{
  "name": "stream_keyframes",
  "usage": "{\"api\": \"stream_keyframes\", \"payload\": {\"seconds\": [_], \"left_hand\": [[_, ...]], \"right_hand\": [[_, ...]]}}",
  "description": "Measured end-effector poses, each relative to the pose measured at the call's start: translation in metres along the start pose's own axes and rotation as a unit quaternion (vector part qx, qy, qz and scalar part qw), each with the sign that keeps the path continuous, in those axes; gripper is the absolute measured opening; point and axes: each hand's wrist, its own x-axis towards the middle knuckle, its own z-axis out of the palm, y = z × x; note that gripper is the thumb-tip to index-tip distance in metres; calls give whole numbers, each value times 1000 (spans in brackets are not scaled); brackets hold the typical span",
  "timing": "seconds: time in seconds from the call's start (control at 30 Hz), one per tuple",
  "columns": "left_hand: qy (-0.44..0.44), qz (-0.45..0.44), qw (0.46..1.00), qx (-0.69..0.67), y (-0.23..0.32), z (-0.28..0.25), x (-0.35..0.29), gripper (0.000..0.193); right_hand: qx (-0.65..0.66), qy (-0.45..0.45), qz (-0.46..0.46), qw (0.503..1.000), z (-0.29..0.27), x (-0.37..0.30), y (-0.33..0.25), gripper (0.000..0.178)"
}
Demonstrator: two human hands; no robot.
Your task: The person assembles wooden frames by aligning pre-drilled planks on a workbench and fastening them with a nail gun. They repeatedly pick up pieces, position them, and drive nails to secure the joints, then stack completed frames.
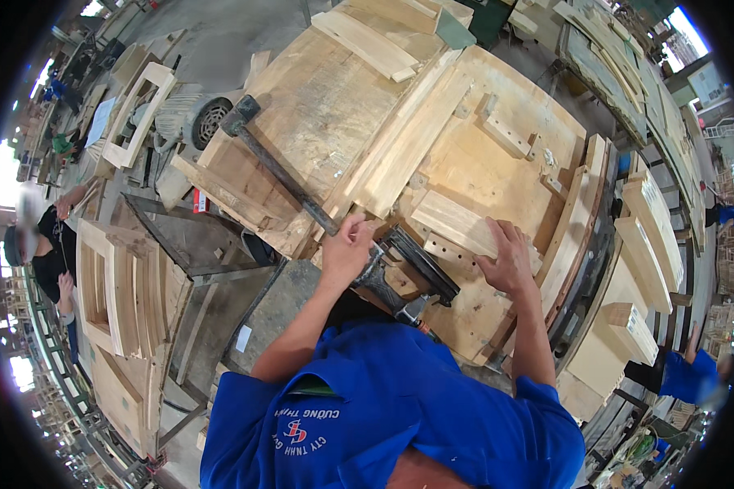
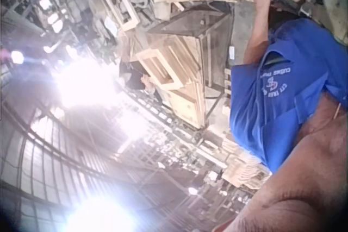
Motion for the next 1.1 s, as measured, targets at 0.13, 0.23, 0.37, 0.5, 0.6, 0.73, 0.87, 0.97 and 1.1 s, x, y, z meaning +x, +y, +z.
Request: {"api": "stream_keyframes", "payload": {"seconds": [0.13, 0.23, 0.37, 0.5, 0.6, 0.73, 0.87, 0.97, 1.1], "left_hand": [[45, -16, 998, -41, 1, 4, 2, 43], [27, -36, 982, -185, -3, 7, 27, 31], [40, -70, 987, -139, -8, 17, 56, 27], [35, -92, 992, -76, -9, 16, 61, 18], [-116, 84, 973, -179, -62, -8, 75, 12], [9, 178, 960, 217, 5, -19, -26, 36], [64, 116, 940, 313, -41, -113, -117, 35], [286, -16, 890, 356, -65, -243, -136, 27], [540, -138, 751, 354, -40, -421, -140, 64]], "right_hand": [[36, -28, -13, 999, 10, 4, -3, 77], [34, -35, -16, 999, 14, 11, -7, 78], [34, -32, -22, 999, 18, 17, -4, 78], [7, -37, -54, 998, 24, 29, 0, 77], [5, -88, -16, 996, 30, 31, -4, 77], [55, -19, 21, 998, 55, 1, 28, 87], [84, -35, -8, 996, 53, 7, 17, 83], [46, -41, -14, 998, 46, 17, 10, 82], [-7, -72, 37, 997, 42, 18, -8, 83]]}}
